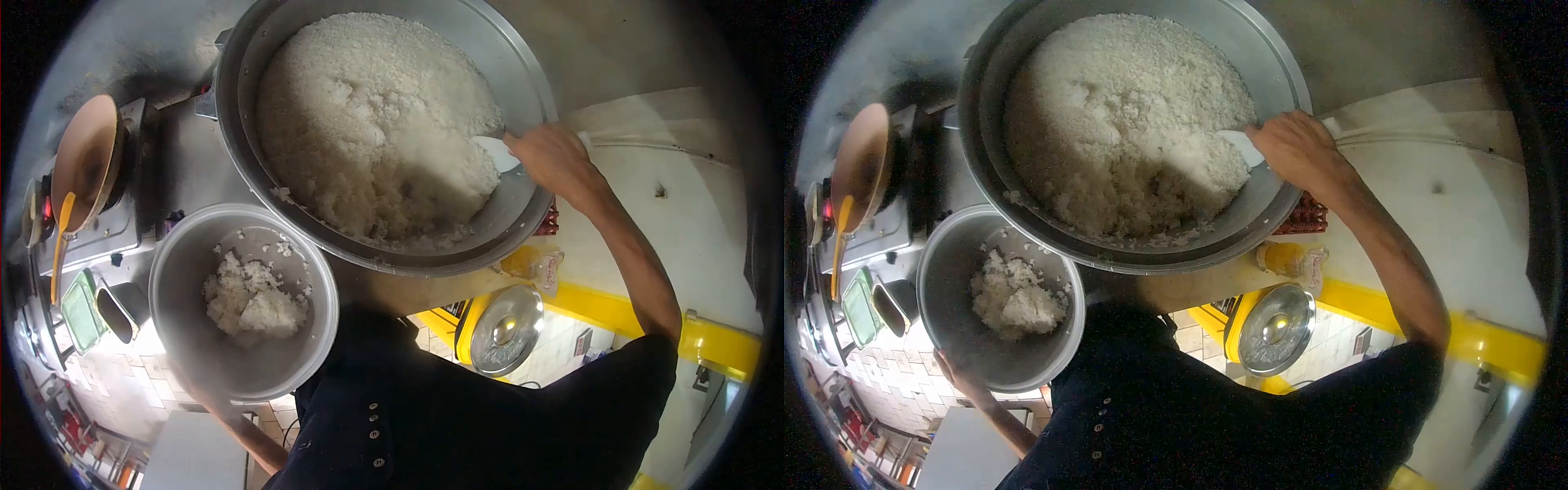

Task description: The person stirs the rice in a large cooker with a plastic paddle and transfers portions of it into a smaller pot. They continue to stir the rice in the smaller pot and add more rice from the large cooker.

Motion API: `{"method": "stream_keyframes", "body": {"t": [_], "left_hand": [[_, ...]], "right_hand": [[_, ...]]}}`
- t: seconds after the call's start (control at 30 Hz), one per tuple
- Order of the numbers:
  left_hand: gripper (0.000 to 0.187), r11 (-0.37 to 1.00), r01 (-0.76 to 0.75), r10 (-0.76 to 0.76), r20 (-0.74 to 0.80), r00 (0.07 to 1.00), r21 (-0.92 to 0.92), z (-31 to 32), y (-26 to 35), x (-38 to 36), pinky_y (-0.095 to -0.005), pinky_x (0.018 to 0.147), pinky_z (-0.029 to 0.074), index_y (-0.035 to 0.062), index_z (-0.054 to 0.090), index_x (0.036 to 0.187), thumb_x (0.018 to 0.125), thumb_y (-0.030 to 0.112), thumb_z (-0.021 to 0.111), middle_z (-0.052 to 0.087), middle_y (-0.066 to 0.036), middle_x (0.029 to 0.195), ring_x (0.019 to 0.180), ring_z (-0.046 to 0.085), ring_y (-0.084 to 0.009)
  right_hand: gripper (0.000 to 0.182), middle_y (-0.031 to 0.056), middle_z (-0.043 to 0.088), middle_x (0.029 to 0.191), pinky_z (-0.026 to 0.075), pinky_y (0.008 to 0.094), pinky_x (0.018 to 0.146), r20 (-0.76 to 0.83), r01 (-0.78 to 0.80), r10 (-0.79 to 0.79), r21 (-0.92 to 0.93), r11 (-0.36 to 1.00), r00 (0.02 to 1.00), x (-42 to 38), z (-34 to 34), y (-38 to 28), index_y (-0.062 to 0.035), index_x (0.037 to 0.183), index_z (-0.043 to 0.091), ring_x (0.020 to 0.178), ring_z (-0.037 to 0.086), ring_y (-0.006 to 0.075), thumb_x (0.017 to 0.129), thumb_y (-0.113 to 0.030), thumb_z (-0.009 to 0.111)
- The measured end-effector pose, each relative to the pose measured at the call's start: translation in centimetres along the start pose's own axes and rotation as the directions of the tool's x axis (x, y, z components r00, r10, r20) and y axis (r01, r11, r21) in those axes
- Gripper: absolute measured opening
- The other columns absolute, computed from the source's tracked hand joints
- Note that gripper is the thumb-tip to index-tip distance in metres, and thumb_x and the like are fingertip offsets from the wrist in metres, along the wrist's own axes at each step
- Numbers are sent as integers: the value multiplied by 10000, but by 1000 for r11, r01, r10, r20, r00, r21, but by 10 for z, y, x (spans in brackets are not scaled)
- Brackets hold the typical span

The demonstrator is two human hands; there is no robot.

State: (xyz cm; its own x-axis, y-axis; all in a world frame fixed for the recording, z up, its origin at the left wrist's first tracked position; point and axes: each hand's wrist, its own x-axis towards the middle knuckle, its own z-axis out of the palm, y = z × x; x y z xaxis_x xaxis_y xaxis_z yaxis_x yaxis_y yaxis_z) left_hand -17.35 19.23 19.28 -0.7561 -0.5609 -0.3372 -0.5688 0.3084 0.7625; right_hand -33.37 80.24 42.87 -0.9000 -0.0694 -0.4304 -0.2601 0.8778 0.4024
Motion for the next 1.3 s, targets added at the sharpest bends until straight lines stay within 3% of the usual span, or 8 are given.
{"method": "stream_keyframes", "body": {"t": [0.1,0.2,0.4,0.83,0.9,1.0,1.1,1.3], "left_hand": [[538,694,-497,556,51,830,522,-6,-15,-3,-396,1108,311,5,379,1430,1029,362,390,316,-233,1482,1335,376,-348],[550,988,-152,149,-145,978,-4,6,14,-11,-410,1108,321,27,361,1448,1020,367,413,311,-218,1495,1356,355,-347],[501,951,-24,-6,-97,995,-308,10,36,-14,-375,941,410,-2,496,1275,1011,418,423,528,-150,1201,1079,509,-253],[523,981,-161,168,-69,983,106,0,-18,6,-375,942,426,16,433,1370,1020,403,401,494,-174,1272,1126,500,-246],[574,721,-447,485,75,871,529,-6,-32,11,-368,983,413,18,377,1432,1013,408,423,456,-191,1355,1190,490,-257],[563,990,-133,130,-72,989,-41,4,-14,4,-363,984,409,20,384,1424,1012,401,431,465,-184,1346,1180,498,-260],[562,914,81,-147,-138,979,-398,17,56,-24,-361,983,405,21,400,1414,1016,417,414,471,-179,1339,1156,511,-257],[589,959,-280,273,-145,951,-31,6,-15,-3,-378,1067,353,19,407,1418,1020,451,362,373,-196,1450,1293,422,-274]], "right_hand": [[187,169,648,857,479,425,836,-37,67,-68,-17,998,997,4,-2,-5,-16,998,650,887,631,312,866,-8,518],[189,174,644,852,479,426,827,-78,110,-111,-10,994,991,10,13,2,-27,987,653,882,629,314,856,0,519],[198,179,647,868,470,433,854,1,66,-66,45,997,998,13,13,-2,-23,994,650,929,635,305,849,5,519],[99,193,639,787,500,453,783,15,202,-202,-13,979,979,41,13,2,20,897,622,831,666,317,875,-55,561],[181,189,610,696,457,503,650,18,229,-229,17,973,973,47,22,10,-7,868,600,748,627,384,916,-179,570],[236,200,601,682,448,509,638,-2,238,-238,18,971,971,45,20,15,-8,846,590,723,616,398,936,-223,558],[256,211,596,670,436,520,626,6,255,-256,68,965,967,48,28,22,-8,843,588,691,603,414,940,-243,553],[232,210,613,723,462,494,719,89,150,-166,165,975,982,39,17,16,-1,811,599,754,624,396,921,-204,573]]}}
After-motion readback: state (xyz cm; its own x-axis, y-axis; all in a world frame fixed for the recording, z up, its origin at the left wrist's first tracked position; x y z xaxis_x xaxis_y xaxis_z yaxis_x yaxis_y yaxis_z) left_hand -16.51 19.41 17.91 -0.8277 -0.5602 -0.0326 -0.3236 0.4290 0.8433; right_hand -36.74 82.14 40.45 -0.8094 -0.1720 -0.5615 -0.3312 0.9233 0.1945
